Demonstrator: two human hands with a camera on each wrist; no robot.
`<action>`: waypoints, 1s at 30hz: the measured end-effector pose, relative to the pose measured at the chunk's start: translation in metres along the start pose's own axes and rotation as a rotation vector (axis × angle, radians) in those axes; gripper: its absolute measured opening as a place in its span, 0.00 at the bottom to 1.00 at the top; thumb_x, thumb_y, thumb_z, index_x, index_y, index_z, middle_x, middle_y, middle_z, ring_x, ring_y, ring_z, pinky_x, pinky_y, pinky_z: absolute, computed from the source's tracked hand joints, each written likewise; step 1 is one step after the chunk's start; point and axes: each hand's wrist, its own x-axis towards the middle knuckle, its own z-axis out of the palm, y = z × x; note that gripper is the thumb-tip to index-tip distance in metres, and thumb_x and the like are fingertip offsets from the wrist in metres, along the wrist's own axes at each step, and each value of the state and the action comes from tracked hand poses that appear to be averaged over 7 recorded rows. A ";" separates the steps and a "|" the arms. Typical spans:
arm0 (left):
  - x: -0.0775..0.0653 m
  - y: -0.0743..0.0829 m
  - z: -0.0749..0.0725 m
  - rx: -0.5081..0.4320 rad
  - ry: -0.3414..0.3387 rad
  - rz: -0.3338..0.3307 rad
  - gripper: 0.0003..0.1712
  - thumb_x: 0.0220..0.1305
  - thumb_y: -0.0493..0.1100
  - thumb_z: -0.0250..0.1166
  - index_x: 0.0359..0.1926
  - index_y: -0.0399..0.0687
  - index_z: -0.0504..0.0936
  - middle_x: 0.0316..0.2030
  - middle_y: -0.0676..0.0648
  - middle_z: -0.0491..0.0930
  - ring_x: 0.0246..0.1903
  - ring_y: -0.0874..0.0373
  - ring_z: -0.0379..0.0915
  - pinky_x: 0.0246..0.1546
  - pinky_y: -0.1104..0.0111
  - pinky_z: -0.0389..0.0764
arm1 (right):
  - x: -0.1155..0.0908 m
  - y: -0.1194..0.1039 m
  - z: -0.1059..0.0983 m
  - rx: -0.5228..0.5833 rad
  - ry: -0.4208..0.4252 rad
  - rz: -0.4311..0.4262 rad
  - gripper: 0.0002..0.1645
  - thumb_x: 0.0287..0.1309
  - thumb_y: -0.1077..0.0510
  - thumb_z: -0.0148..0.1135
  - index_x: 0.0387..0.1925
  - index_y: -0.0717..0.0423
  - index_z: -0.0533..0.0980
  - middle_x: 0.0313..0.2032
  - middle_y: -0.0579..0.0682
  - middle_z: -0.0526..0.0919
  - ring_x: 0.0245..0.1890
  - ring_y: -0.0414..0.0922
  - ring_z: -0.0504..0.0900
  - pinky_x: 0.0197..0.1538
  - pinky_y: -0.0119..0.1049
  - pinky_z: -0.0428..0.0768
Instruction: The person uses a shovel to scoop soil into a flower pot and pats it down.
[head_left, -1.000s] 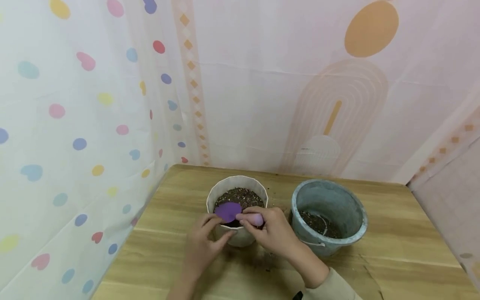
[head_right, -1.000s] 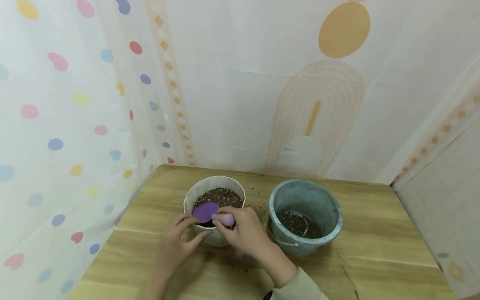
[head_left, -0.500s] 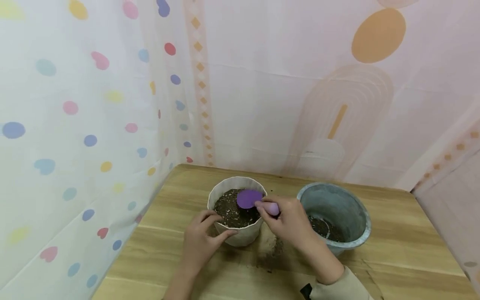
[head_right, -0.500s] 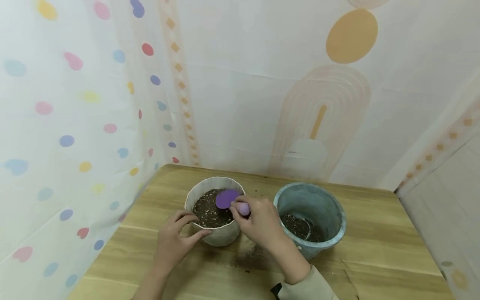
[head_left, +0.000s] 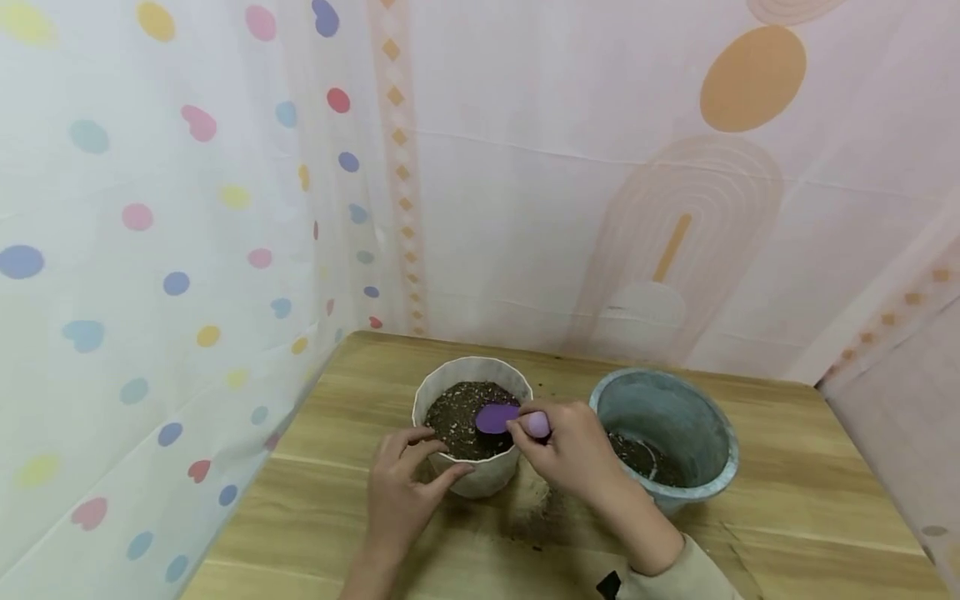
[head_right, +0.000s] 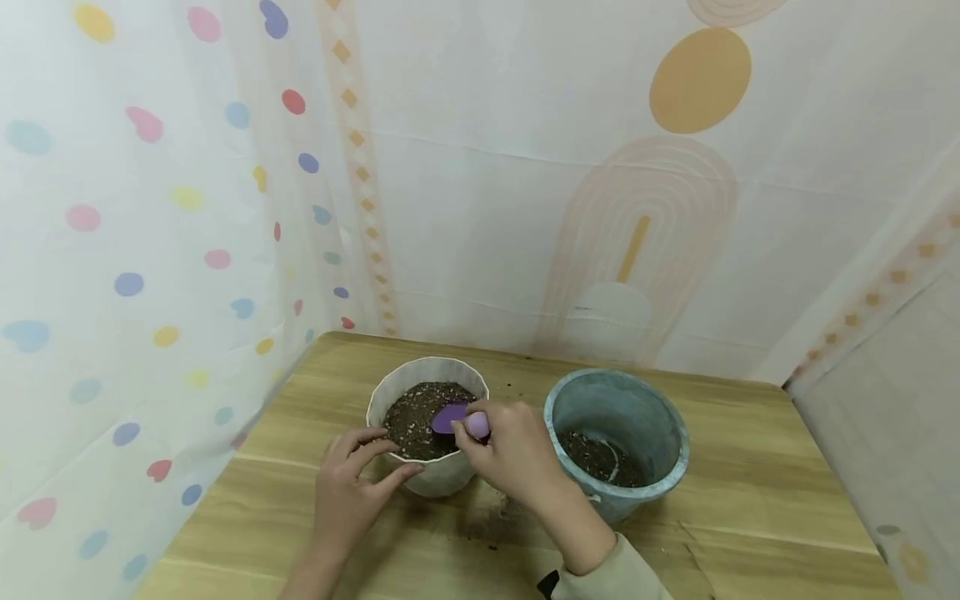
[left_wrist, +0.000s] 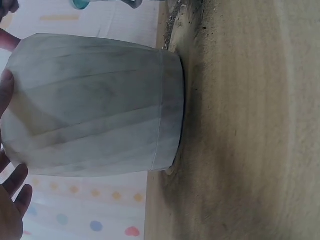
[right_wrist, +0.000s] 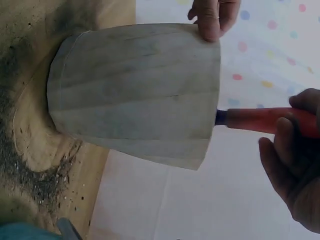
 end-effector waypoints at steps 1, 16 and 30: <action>-0.001 0.000 0.000 0.000 -0.001 -0.006 0.27 0.44 0.63 0.79 0.30 0.44 0.88 0.39 0.42 0.85 0.39 0.47 0.76 0.45 0.64 0.72 | -0.001 0.001 0.002 0.020 0.013 -0.007 0.02 0.55 0.62 0.71 0.29 0.57 0.85 0.26 0.47 0.87 0.23 0.36 0.82 0.28 0.30 0.80; -0.008 0.008 0.012 -0.028 0.045 -0.002 0.25 0.45 0.63 0.78 0.31 0.46 0.88 0.41 0.43 0.84 0.41 0.46 0.76 0.47 0.65 0.72 | -0.027 0.007 0.009 0.165 0.056 -0.033 0.02 0.56 0.63 0.72 0.33 0.57 0.86 0.27 0.47 0.88 0.23 0.32 0.83 0.27 0.23 0.80; -0.025 0.013 0.020 -0.064 0.073 -0.011 0.31 0.57 0.66 0.70 0.40 0.41 0.88 0.52 0.38 0.83 0.53 0.40 0.75 0.68 0.72 0.64 | -0.065 0.013 -0.125 0.398 0.451 0.069 0.14 0.55 0.85 0.54 0.41 0.80 0.79 0.31 0.53 0.90 0.19 0.35 0.77 0.21 0.25 0.77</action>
